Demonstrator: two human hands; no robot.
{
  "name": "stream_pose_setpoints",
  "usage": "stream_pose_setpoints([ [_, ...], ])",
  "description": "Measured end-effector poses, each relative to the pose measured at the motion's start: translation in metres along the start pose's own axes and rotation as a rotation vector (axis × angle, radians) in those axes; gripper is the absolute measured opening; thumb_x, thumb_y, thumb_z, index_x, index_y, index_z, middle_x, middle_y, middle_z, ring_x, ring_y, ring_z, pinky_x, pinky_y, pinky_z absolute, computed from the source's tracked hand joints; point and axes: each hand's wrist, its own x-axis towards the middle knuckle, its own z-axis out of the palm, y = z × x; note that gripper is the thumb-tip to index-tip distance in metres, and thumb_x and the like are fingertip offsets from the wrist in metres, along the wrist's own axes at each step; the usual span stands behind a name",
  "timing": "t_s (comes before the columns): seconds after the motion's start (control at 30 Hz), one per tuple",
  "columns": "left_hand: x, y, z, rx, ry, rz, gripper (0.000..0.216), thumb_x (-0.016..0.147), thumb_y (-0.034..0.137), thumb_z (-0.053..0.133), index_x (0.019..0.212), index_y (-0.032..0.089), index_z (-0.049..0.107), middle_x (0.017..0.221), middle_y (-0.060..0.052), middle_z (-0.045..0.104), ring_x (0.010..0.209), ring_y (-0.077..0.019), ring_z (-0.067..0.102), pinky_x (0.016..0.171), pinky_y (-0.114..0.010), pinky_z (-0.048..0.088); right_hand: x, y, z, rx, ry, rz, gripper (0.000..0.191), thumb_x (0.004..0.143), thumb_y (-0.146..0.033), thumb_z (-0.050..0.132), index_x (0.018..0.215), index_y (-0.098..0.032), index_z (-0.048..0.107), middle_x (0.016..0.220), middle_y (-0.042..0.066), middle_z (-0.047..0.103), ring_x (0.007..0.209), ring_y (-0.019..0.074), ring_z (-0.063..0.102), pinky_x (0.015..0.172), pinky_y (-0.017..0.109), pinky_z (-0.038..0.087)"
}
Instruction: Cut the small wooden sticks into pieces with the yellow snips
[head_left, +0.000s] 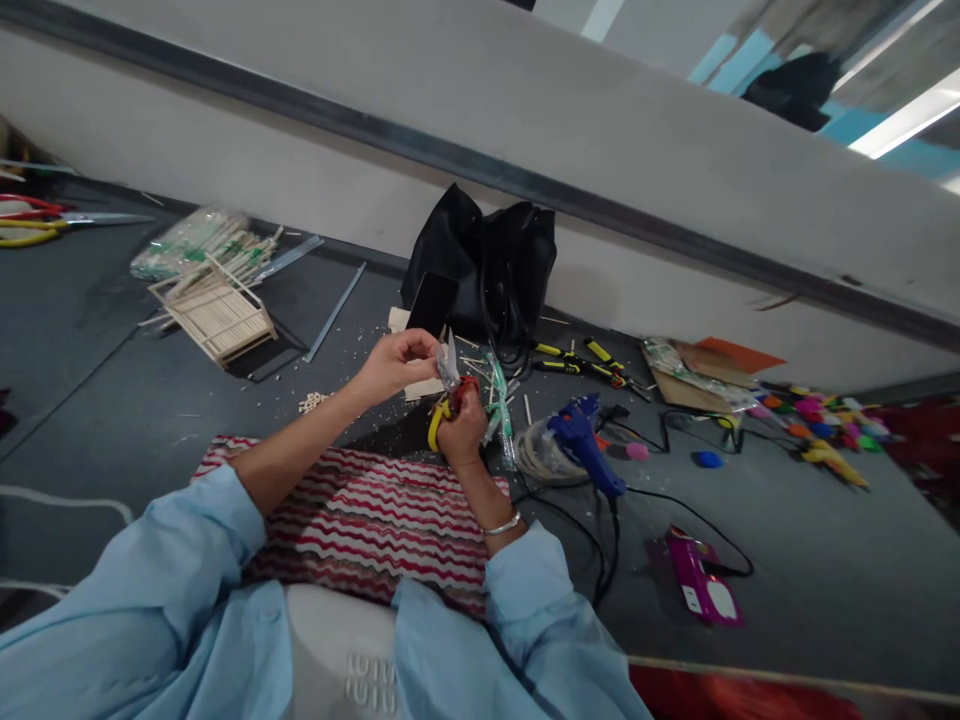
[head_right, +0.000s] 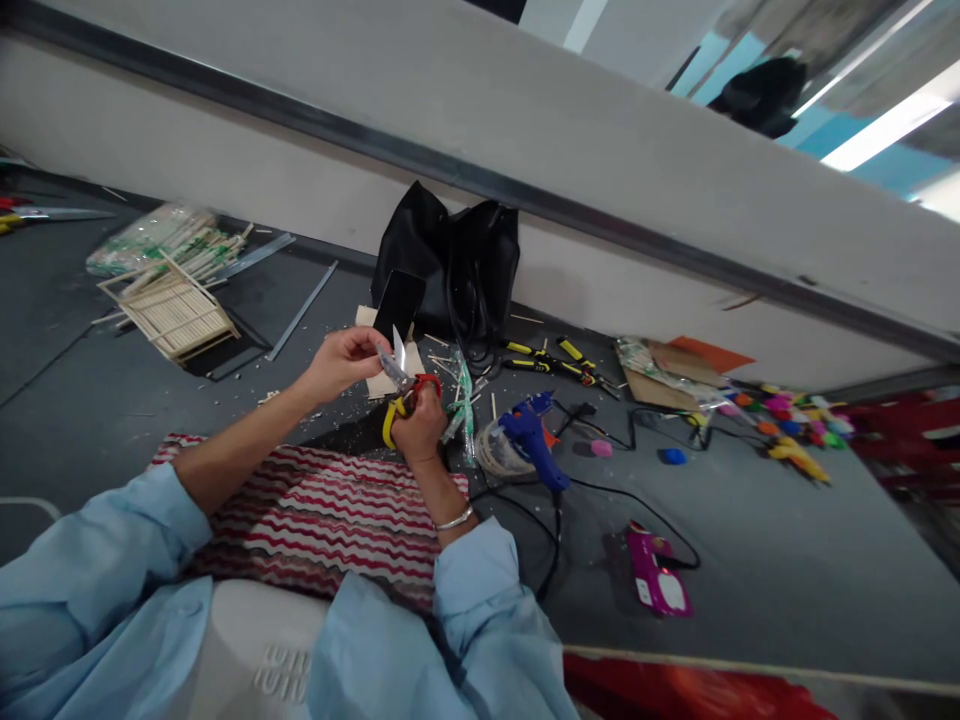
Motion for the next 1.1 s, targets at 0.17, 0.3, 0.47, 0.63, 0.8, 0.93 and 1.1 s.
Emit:
stream_pose_setpoints([
  [0.17,0.0,-0.001,-0.001,0.006,-0.02,0.002,0.015,0.067,0.022,0.073,0.071,0.015,0.059,0.067,0.001,0.065,0.061,-0.0079,0.061,0.061,-0.02,0.051,0.0,-0.001,0.0,0.012,0.001,0.007,0.029,0.07,-0.028,0.058,0.097,-0.019,0.053,0.077,0.003,0.057,0.071,0.0201,0.054,0.064,0.029,0.044],
  [0.3,-0.001,-0.003,-0.002,-0.015,-0.042,0.002,0.015,0.068,0.021,0.073,0.072,0.014,0.059,0.068,0.001,0.065,0.062,-0.008,0.062,0.062,-0.02,0.052,0.0,-0.002,-0.001,0.006,-0.011,0.014,0.029,0.07,-0.028,0.058,0.097,-0.019,0.053,0.078,0.004,0.058,0.071,0.0205,0.056,0.065,0.03,0.045],
  [0.47,-0.002,-0.003,-0.002,-0.025,-0.056,0.013,0.017,0.069,0.022,0.074,0.073,0.014,0.059,0.068,0.0,0.065,0.063,-0.0087,0.064,0.063,-0.021,0.053,0.001,-0.001,-0.001,0.002,-0.008,0.008,0.03,0.07,-0.027,0.057,0.098,-0.018,0.055,0.078,0.005,0.06,0.072,0.0216,0.057,0.064,0.031,0.046],
  [0.63,-0.002,-0.003,-0.002,-0.001,-0.037,0.022,0.016,0.069,0.023,0.074,0.072,0.014,0.06,0.067,0.0,0.066,0.063,-0.0087,0.063,0.062,-0.021,0.052,-0.001,0.002,0.002,-0.001,0.011,0.002,0.028,0.069,-0.026,0.057,0.097,-0.019,0.056,0.073,0.003,0.06,0.068,0.0204,0.057,0.061,0.029,0.045],
  [0.8,-0.001,-0.002,-0.002,0.011,-0.021,0.017,0.017,0.069,0.022,0.074,0.071,0.014,0.06,0.064,0.0,0.065,0.061,-0.0088,0.063,0.062,-0.021,0.051,-0.001,0.001,0.005,-0.036,0.028,0.001,0.026,0.071,-0.024,0.055,0.096,-0.017,0.059,0.073,0.005,0.062,0.07,0.0218,0.059,0.064,0.03,0.046],
  [0.93,-0.002,0.002,-0.001,-0.015,-0.027,0.02,0.018,0.07,0.025,0.074,0.072,0.014,0.06,0.064,0.0,0.065,0.06,-0.009,0.062,0.062,-0.022,0.05,-0.001,0.002,0.006,-0.034,0.052,-0.006,0.026,0.074,-0.021,0.052,0.098,-0.016,0.06,0.075,0.006,0.064,0.072,0.0218,0.062,0.067,0.031,0.047],
  [1.1,-0.003,0.005,-0.001,-0.088,-0.031,0.013,0.016,0.076,0.027,0.071,0.074,0.014,0.062,0.061,-0.001,0.065,0.059,-0.0096,0.062,0.066,-0.026,0.052,0.002,0.01,0.003,0.033,0.014,-0.015,0.022,0.077,-0.028,0.052,0.093,-0.016,0.06,0.083,0.009,0.067,0.07,0.0208,0.062,0.067,0.031,0.049],
])
